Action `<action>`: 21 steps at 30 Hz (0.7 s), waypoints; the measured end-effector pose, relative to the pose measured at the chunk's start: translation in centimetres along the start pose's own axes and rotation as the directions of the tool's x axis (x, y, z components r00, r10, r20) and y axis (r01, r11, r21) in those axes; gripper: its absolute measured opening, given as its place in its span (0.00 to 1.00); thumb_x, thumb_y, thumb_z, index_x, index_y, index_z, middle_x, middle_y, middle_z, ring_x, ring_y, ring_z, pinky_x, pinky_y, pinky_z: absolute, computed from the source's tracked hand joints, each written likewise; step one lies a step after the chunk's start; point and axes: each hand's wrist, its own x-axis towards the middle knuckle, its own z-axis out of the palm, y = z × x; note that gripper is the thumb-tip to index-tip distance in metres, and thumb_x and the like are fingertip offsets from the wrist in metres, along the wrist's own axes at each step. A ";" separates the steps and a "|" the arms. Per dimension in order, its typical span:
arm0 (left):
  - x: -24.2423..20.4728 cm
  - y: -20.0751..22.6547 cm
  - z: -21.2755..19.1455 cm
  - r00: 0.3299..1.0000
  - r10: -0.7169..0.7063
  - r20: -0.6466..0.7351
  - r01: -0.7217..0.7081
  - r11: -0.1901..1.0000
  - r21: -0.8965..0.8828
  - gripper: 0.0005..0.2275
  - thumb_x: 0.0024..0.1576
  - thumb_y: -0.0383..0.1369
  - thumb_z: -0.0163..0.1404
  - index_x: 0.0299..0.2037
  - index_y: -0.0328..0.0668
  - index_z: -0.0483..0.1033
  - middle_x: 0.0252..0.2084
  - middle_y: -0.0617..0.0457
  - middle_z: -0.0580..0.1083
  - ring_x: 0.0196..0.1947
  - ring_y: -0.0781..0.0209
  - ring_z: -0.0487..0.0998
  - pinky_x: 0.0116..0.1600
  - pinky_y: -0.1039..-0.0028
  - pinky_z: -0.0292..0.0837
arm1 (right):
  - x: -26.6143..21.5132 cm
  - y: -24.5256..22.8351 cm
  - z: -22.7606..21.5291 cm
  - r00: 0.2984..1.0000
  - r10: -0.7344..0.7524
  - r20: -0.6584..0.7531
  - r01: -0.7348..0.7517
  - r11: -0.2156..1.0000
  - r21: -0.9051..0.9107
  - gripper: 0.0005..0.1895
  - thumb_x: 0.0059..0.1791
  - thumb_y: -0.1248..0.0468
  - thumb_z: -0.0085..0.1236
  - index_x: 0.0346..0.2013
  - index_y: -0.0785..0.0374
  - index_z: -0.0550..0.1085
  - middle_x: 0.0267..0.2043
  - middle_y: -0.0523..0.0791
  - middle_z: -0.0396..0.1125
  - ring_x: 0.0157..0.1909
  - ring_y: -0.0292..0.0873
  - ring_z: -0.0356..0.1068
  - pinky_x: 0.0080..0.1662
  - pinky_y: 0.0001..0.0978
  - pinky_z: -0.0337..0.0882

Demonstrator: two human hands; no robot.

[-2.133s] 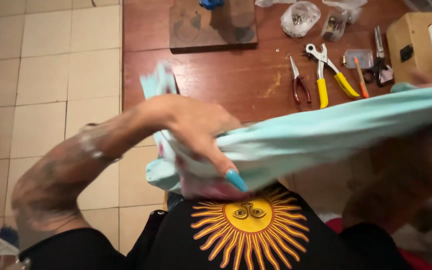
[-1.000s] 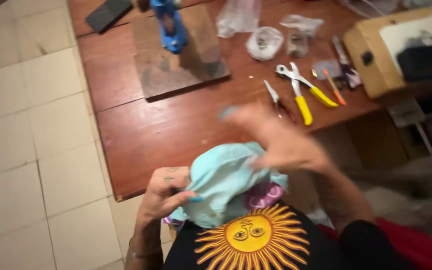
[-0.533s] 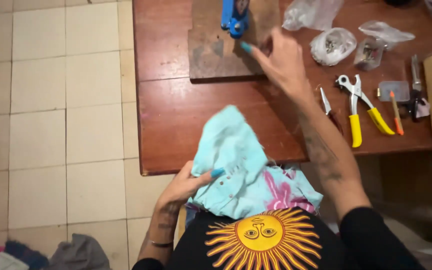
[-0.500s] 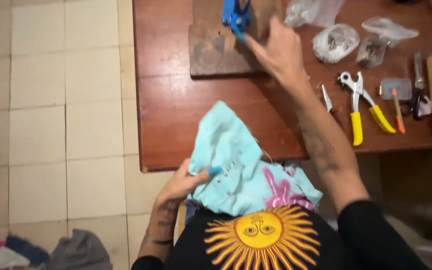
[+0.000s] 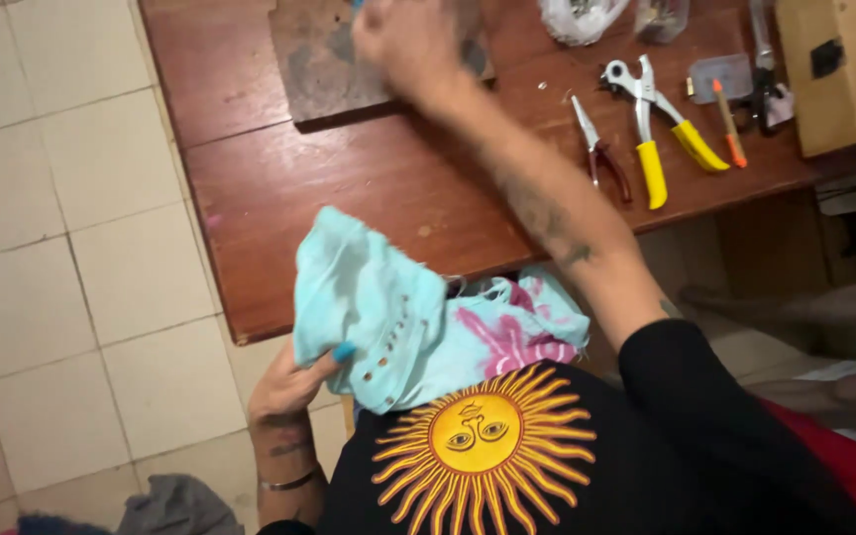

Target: Attaching metal studs to a light blue garment using various hand tools including a press and pliers

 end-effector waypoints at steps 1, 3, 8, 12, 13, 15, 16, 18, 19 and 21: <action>0.2 -2.9 -1.8 0.993 -0.044 -0.114 0.062 0.986 0.157 0.18 0.45 0.36 0.50 0.45 0.38 0.70 0.42 0.55 0.72 0.41 0.65 0.71 0.47 0.72 0.69 | 0.4 -1.8 -2.6 0.920 0.103 0.377 -0.134 0.989 0.058 0.17 0.40 0.48 0.43 0.22 0.59 0.69 0.19 0.52 0.62 0.22 0.58 0.61 0.26 0.50 0.60; 1.1 -5.0 -3.3 0.972 -0.091 -0.215 0.155 0.941 0.301 0.18 0.42 0.39 0.53 0.42 0.41 0.73 0.38 0.56 0.73 0.37 0.65 0.72 0.42 0.73 0.71 | -0.3 -3.6 -7.7 0.678 0.174 0.715 -0.294 0.955 0.046 0.24 0.46 0.46 0.33 0.32 0.61 0.71 0.28 0.60 0.65 0.33 0.69 0.64 0.34 0.60 0.62; 2.1 2.2 -4.2 0.831 0.518 0.204 -0.557 0.766 0.321 0.13 0.43 0.33 0.56 0.34 0.31 0.71 0.28 0.48 0.72 0.30 0.64 0.70 0.34 0.64 0.70 | -3.6 -4.4 -17.5 0.365 -0.743 0.560 -0.715 0.161 0.680 0.43 0.40 0.32 0.37 0.54 0.62 0.54 0.50 0.55 0.59 0.49 0.46 0.59 0.49 0.46 0.62; 2.9 11.5 0.1 0.793 0.529 0.302 -0.600 0.762 0.243 0.06 0.45 0.29 0.53 0.25 0.32 0.72 0.20 0.52 0.71 0.20 0.64 0.71 0.30 0.72 0.70 | -6.4 -0.4 -20.1 0.544 -0.494 0.678 -0.679 0.216 0.702 0.08 0.43 0.64 0.52 0.35 0.62 0.72 0.27 0.43 0.66 0.31 0.34 0.63 0.35 0.32 0.69; 2.8 14.1 1.7 0.833 0.451 0.321 -0.538 0.796 0.278 0.07 0.46 0.31 0.52 0.23 0.33 0.72 0.18 0.54 0.70 0.19 0.67 0.67 0.27 0.74 0.68 | -6.2 1.1 -21.2 0.660 -0.288 0.694 -0.642 0.264 0.720 0.06 0.45 0.67 0.49 0.36 0.63 0.70 0.23 0.42 0.62 0.25 0.34 0.61 0.31 0.27 0.67; 3.4 16.6 4.2 0.863 0.376 0.338 -0.478 0.824 0.304 0.09 0.47 0.32 0.52 0.20 0.35 0.72 0.16 0.56 0.68 0.18 0.71 0.63 0.24 0.76 0.66 | -5.8 4.1 -23.5 0.745 -0.071 0.663 -0.611 0.325 0.721 0.05 0.47 0.70 0.47 0.38 0.65 0.68 0.18 0.41 0.59 0.19 0.33 0.59 0.26 0.22 0.65; 3.7 16.6 4.7 0.888 0.225 0.402 -0.377 0.855 0.356 0.09 0.43 0.32 0.55 0.16 0.35 0.71 0.12 0.57 0.67 0.14 0.71 0.63 0.20 0.80 0.62 | -5.6 5.3 -24.1 0.791 -0.026 0.611 -0.542 0.434 0.720 0.06 0.49 0.72 0.48 0.40 0.67 0.67 0.21 0.43 0.58 0.22 0.35 0.58 0.29 0.24 0.64; 3.5 16.9 5.3 0.895 0.049 0.443 -0.248 0.881 0.403 0.11 0.39 0.32 0.58 0.12 0.36 0.69 0.09 0.59 0.65 0.10 0.70 0.63 0.17 0.83 0.58 | -5.1 6.2 -24.0 0.820 0.006 0.573 -0.490 0.525 0.696 0.06 0.51 0.74 0.48 0.43 0.70 0.67 0.25 0.45 0.58 0.25 0.37 0.57 0.31 0.27 0.62; 3.1 17.3 5.5 0.931 0.108 0.349 -0.233 0.911 0.340 0.09 0.42 0.32 0.56 0.15 0.39 0.71 0.12 0.61 0.65 0.12 0.73 0.63 0.20 0.85 0.59 | -4.7 6.0 -23.4 0.788 -0.028 0.615 -0.495 0.565 0.661 0.04 0.53 0.72 0.49 0.43 0.67 0.68 0.29 0.45 0.61 0.29 0.36 0.60 0.35 0.27 0.65; 3.5 17.2 5.2 0.955 0.176 0.237 -0.242 0.928 0.284 0.08 0.46 0.33 0.55 0.18 0.41 0.73 0.14 0.63 0.66 0.15 0.76 0.64 0.24 0.86 0.61 | -5.2 5.4 -21.3 0.765 -0.075 0.640 -0.475 0.606 0.639 0.02 0.55 0.71 0.51 0.43 0.65 0.68 0.33 0.45 0.64 0.34 0.36 0.63 0.39 0.27 0.67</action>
